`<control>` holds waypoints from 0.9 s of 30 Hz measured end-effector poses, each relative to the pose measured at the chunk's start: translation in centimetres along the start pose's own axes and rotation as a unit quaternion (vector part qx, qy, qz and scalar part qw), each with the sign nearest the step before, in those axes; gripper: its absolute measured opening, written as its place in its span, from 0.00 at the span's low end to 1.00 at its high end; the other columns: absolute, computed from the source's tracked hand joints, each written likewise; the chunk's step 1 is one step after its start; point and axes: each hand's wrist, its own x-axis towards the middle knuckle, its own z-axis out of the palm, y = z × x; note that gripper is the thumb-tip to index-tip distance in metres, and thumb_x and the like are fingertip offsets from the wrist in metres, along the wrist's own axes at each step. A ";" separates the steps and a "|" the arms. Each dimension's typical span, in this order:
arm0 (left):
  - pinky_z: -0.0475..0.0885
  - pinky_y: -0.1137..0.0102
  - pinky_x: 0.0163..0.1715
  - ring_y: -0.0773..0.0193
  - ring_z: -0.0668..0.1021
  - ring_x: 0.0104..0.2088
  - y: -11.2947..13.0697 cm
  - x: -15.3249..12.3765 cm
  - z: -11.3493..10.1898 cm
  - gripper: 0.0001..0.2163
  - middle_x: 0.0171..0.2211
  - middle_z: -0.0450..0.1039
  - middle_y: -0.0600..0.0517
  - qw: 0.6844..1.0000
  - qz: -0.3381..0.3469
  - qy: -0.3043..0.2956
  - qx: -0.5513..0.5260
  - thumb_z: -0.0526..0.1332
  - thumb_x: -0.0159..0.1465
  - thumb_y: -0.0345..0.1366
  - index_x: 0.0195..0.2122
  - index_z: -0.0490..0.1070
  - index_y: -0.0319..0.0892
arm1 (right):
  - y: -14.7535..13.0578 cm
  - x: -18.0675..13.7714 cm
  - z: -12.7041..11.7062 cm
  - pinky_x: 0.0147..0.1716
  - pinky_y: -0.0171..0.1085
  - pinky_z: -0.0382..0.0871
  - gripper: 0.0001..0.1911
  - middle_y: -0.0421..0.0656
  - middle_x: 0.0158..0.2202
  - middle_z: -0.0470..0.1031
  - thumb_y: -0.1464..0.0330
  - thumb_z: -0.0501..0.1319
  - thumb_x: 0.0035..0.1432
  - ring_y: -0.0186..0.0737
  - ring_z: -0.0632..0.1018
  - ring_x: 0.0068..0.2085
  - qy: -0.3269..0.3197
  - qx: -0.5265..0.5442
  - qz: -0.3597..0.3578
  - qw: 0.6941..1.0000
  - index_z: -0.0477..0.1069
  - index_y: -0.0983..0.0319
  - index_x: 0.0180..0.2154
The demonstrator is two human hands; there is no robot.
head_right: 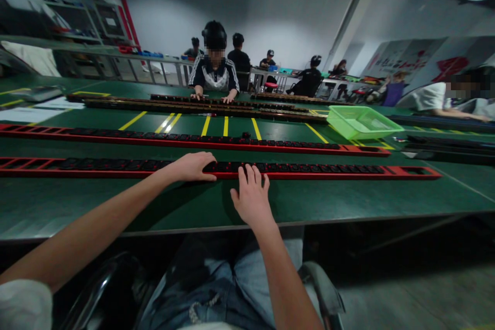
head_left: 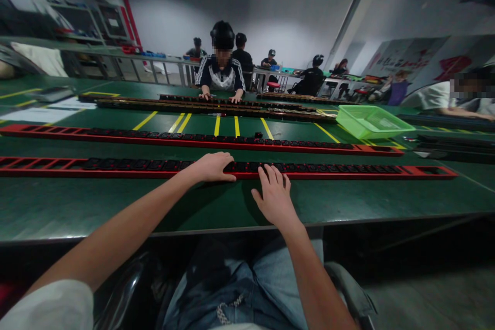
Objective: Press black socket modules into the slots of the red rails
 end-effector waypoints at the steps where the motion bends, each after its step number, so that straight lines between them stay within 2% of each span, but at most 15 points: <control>1: 0.72 0.63 0.48 0.51 0.75 0.52 0.0 0.0 0.0 0.25 0.51 0.73 0.43 1.000 0.001 0.002 -0.001 0.60 0.65 0.56 0.52 0.70 0.40 | 0.0 0.0 0.0 0.66 0.60 0.48 0.32 0.55 0.70 0.58 0.63 0.55 0.67 0.56 0.57 0.69 0.001 -0.001 0.000 1.000 0.56 0.65 0.69; 5: 0.72 0.62 0.48 0.51 0.75 0.53 -0.2 0.1 0.3 0.26 0.52 0.73 0.43 1.000 0.001 0.005 -0.004 0.60 0.64 0.56 0.53 0.70 0.40 | -0.1 0.0 0.0 0.66 0.61 0.48 0.31 0.55 0.70 0.57 0.63 0.55 0.67 0.56 0.56 0.70 -0.001 -0.003 -0.001 1.000 0.57 0.65 0.69; 10: 0.72 0.62 0.46 0.51 0.75 0.52 -0.4 0.2 0.3 0.27 0.52 0.73 0.44 1.000 0.001 0.003 -0.010 0.60 0.64 0.57 0.54 0.70 0.41 | 0.0 -0.1 0.0 0.66 0.60 0.49 0.32 0.54 0.73 0.50 0.64 0.55 0.67 0.55 0.54 0.71 0.002 -0.006 -0.001 1.000 0.56 0.66 0.69; 16: 0.72 0.63 0.46 0.51 0.75 0.52 -0.3 0.1 0.2 0.26 0.51 0.73 0.45 1.000 0.001 0.005 -0.006 0.60 0.64 0.57 0.53 0.70 0.41 | 0.0 -0.1 0.0 0.67 0.60 0.48 0.32 0.54 0.71 0.56 0.64 0.54 0.67 0.55 0.56 0.70 -0.002 -0.004 -0.006 1.000 0.56 0.66 0.69; 27: 0.72 0.62 0.47 0.51 0.75 0.53 0.1 0.0 -0.1 0.26 0.51 0.73 0.44 1.000 -0.001 -0.001 -0.002 0.60 0.64 0.56 0.53 0.70 0.40 | 0.3 -0.1 0.3 0.68 0.61 0.44 0.33 0.54 0.73 0.50 0.64 0.52 0.68 0.52 0.49 0.73 -0.017 0.009 -0.006 1.000 0.53 0.65 0.70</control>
